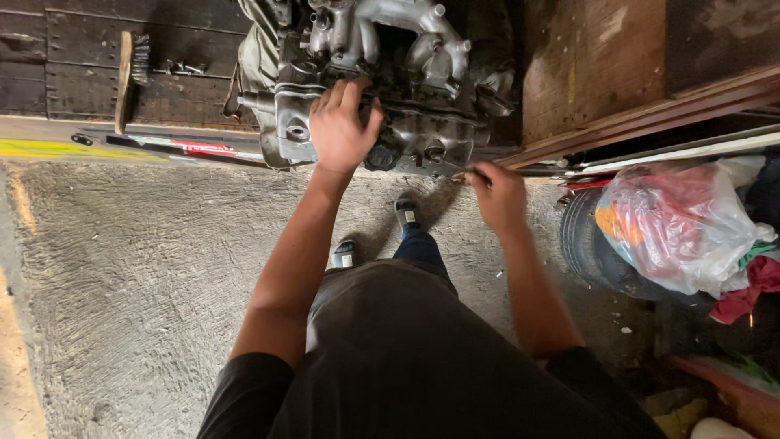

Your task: The person uses a wrench to tighten bolts on a disassembled engine block placed on a wooden workbench. The hands repeatedly turn the wrench on several bolt locations while stabilizing the engine with the other hand.

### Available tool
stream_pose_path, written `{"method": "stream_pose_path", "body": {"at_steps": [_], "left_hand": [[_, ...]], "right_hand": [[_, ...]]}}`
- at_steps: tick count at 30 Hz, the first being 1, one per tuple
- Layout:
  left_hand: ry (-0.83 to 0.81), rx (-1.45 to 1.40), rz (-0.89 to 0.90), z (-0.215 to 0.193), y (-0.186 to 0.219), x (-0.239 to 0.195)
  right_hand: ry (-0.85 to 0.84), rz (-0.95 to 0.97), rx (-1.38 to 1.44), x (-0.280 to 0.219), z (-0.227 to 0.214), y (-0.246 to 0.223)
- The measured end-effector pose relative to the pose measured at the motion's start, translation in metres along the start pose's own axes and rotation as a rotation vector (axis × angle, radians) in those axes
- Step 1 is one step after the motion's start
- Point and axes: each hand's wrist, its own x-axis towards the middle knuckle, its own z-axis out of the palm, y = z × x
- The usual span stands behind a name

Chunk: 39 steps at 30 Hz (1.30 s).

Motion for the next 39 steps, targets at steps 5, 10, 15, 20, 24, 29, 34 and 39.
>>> {"method": "stream_pose_path", "body": {"at_steps": [5,10,15,20,24,29,34,39], "left_hand": [[-0.018,0.025,-0.016,0.003,-0.001,0.001],[-0.008,0.025,0.008,0.003,-0.001,0.002],[-0.025,0.011,0.015,0.002,0.0,0.0],[-0.024,0.027,0.028,0.004,-0.001,0.001],[-0.034,0.026,0.025,0.004,-0.002,0.0],[-0.036,0.02,0.024,0.004,-0.002,0.0],[-0.035,0.032,0.012,0.006,-0.002,0.0],[-0.026,0.039,0.015,0.006,-0.003,0.0]], "right_hand": [[0.028,0.239,0.617,-0.035,0.048,0.012],[0.216,0.145,0.834,-0.036,0.063,0.044],[0.165,0.249,1.299,-0.033,0.073,0.058],[0.074,0.362,1.231,-0.042,0.094,0.031],[-0.051,0.359,1.051,-0.043,0.104,0.017],[-0.127,0.355,1.095,-0.036,0.113,0.009],[-0.147,0.419,1.069,-0.035,0.112,-0.001],[-0.149,0.384,1.107,-0.033,0.112,-0.004]]}}
